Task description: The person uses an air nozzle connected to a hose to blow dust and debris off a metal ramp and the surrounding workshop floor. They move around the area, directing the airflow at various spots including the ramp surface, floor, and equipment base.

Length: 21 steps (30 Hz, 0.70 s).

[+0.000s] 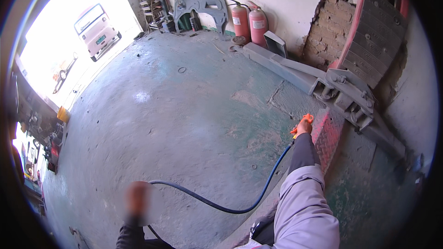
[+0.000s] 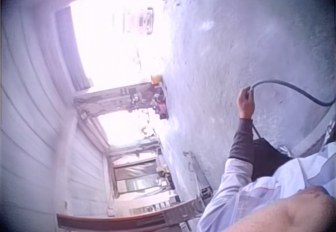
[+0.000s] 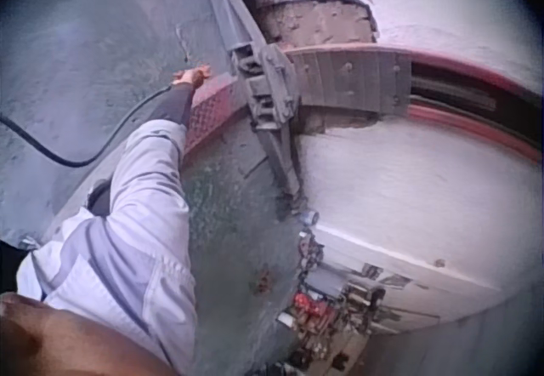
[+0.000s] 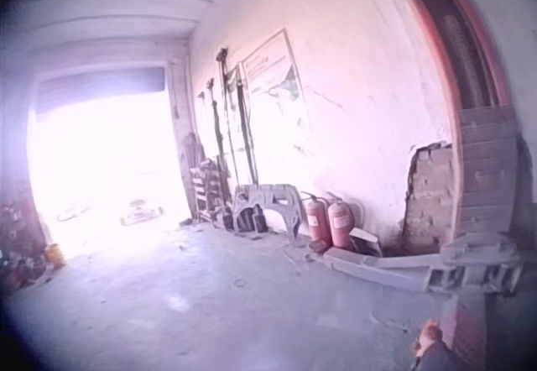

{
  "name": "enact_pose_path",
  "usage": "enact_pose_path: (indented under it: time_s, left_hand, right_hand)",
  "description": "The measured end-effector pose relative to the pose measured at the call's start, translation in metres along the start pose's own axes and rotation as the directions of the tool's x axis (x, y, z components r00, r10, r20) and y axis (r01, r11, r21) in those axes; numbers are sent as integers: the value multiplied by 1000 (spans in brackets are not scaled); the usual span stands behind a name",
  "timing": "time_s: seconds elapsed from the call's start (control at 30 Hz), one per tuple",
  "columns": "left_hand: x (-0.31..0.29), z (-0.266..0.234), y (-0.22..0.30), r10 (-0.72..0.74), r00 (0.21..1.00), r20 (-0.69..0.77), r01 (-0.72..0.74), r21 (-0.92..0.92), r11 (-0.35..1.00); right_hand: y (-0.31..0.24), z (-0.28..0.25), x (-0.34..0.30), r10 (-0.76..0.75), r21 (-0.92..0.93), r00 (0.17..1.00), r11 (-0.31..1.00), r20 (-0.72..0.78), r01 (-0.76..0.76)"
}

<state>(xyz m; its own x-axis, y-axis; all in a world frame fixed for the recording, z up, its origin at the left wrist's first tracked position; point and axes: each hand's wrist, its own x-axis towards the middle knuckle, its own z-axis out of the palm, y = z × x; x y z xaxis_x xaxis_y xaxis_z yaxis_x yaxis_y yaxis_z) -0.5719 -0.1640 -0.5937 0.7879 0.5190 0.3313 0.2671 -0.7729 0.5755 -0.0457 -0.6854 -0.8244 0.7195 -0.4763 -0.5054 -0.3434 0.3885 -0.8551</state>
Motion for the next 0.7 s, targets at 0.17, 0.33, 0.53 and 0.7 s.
enact_pose_path:
  time_s: [0.17, 0.33, 0.53, 0.7]
  left_hand:
    - [1, 31, 3, -243, 965, 97, 261, -302, 917]
    - [20, 53, 40, -232, 945, 231, 253, -64, 965]
    - [55, 79, 90, -139, 955, 262, 143, 0, 990]
    - [99, 85, 111, -180, 958, 223, 164, 86, 983]
  right_hand:
    - [-6, -23, 31, -50, -261, 997, 963, 64, 65]
    - [8, -38, 26, 30, -393, 973, 917, 229, 64]
    - [40, -3, 1, 390, -620, 820, 783, 419, -56]
    - [19, 63, 17, 14, -490, 891, 839, 455, 237]
